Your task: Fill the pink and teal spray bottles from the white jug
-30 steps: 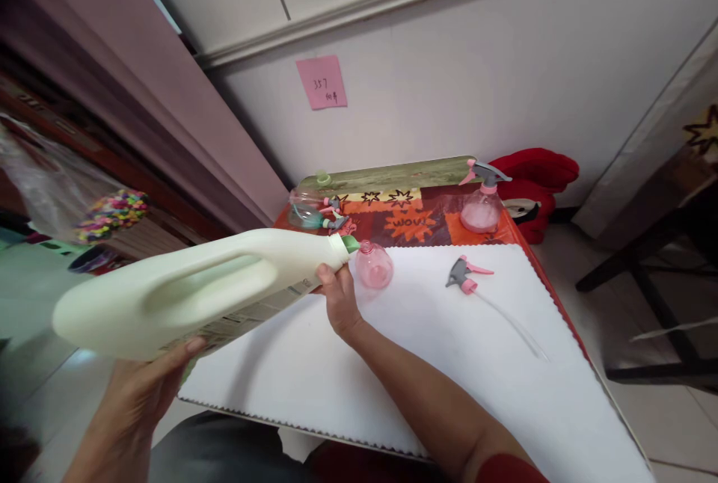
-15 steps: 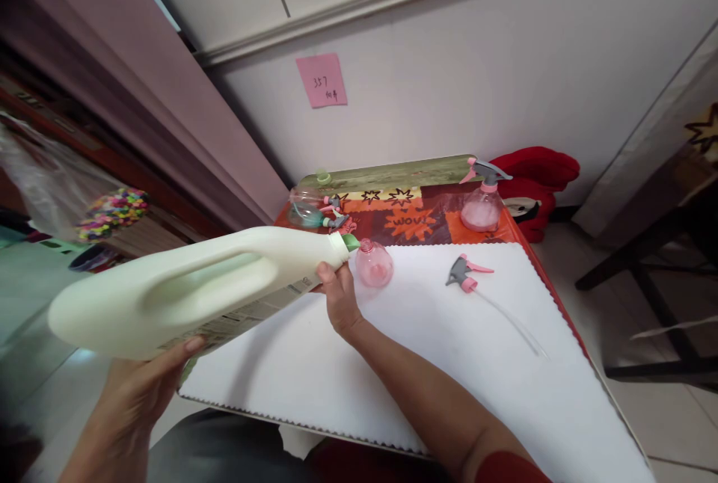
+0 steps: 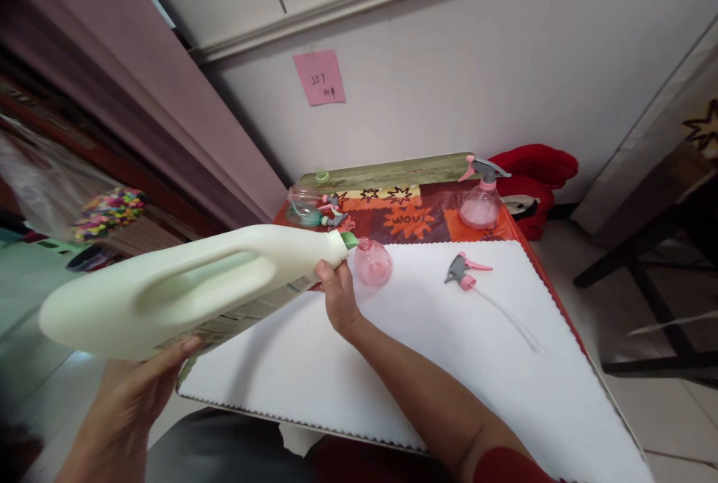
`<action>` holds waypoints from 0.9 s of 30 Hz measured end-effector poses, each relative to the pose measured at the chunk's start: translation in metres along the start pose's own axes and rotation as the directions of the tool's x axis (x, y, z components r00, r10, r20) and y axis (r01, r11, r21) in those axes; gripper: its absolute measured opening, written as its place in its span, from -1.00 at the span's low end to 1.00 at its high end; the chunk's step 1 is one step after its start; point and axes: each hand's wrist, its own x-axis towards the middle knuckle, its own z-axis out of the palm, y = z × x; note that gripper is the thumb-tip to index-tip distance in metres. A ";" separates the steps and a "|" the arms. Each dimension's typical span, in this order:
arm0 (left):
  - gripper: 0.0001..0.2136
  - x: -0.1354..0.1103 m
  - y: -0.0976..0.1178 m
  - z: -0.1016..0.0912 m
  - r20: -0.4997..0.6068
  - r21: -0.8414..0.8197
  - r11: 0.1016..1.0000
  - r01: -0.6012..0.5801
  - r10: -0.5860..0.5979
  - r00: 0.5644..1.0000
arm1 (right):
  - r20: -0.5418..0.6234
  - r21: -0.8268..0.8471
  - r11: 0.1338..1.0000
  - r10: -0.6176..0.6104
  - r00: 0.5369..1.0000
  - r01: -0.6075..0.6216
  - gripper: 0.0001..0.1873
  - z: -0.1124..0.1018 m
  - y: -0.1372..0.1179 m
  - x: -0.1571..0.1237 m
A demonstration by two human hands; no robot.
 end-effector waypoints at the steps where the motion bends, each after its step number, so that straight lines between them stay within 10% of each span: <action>1: -0.17 0.000 0.000 0.000 -0.001 -0.003 1.000 -0.001 0.001 1.000 | 0.003 0.000 1.000 -0.001 1.000 0.001 -0.42 0.000 0.000 0.000; 27: -0.22 -0.005 0.008 0.002 -0.041 0.031 0.999 0.016 -0.015 0.999 | 0.029 0.021 1.000 0.012 1.000 -0.013 -0.39 0.003 -0.003 -0.003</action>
